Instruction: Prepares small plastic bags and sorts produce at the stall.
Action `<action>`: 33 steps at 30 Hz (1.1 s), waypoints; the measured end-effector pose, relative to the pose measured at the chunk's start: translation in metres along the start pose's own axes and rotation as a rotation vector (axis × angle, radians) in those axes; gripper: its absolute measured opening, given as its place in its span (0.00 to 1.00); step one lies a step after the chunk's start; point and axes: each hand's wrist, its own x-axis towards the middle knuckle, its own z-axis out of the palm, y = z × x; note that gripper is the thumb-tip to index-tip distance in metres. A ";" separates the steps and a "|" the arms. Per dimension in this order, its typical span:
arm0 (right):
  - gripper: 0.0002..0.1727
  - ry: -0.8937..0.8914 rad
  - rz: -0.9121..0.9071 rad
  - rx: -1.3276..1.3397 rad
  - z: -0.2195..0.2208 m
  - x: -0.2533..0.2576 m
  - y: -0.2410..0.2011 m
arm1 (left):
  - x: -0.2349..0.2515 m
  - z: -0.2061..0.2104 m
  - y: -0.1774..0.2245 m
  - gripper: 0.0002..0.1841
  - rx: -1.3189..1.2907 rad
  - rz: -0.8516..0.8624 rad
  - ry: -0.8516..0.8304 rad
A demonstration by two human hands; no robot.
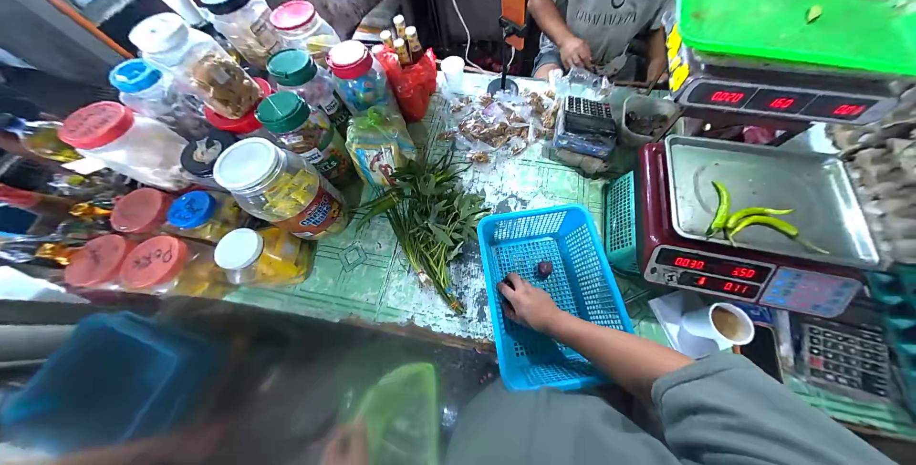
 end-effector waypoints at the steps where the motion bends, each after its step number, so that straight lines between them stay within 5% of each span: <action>1: 0.29 0.010 0.018 0.091 -0.005 0.001 0.003 | -0.002 0.006 0.013 0.14 -0.067 0.045 0.013; 4: 0.21 0.077 0.120 0.877 -0.039 -0.009 -0.008 | -0.015 0.025 0.051 0.15 -0.169 0.152 -0.038; 6: 0.17 -0.227 -0.132 1.462 -0.082 -0.032 -0.035 | -0.023 0.035 0.076 0.15 -0.306 0.179 -0.121; 8: 0.19 -0.681 -0.457 1.585 -0.105 -0.055 -0.079 | -0.037 0.031 0.100 0.17 -0.466 0.160 -0.232; 10: 0.19 -0.872 -0.455 1.515 -0.099 -0.072 -0.131 | -0.051 0.017 0.119 0.18 -0.575 0.204 -0.295; 13: 0.27 -0.757 0.023 1.438 -0.094 -0.078 -0.183 | -0.062 -0.007 0.138 0.19 -0.673 0.314 -0.241; 16: 0.35 -0.718 -0.127 1.504 -0.096 -0.085 -0.170 | -0.064 -0.026 0.140 0.22 -0.764 0.283 -0.223; 18: 0.28 -0.612 -0.359 1.343 -0.103 -0.093 -0.139 | -0.063 -0.030 0.134 0.22 -0.776 0.225 -0.207; 20: 0.18 -0.263 -0.388 1.031 -0.108 -0.086 -0.098 | -0.058 -0.028 0.127 0.22 -0.753 0.199 -0.160; 22: 0.16 0.072 -0.072 0.564 -0.097 -0.060 -0.046 | -0.052 -0.022 0.119 0.21 -0.735 0.192 -0.137; 24: 0.23 0.168 0.197 0.205 -0.062 -0.027 0.017 | -0.047 -0.014 0.109 0.21 -0.713 0.180 -0.165; 26: 0.23 0.246 0.248 0.087 -0.029 -0.015 0.059 | -0.044 -0.003 0.097 0.18 -0.672 0.139 -0.198; 29: 0.21 0.460 0.062 0.299 -0.029 -0.034 0.031 | -0.046 0.020 0.086 0.18 -0.657 0.053 -0.236; 33: 0.15 0.547 -0.639 0.629 -0.042 -0.086 -0.085 | -0.054 0.041 0.090 0.18 -0.705 0.020 -0.320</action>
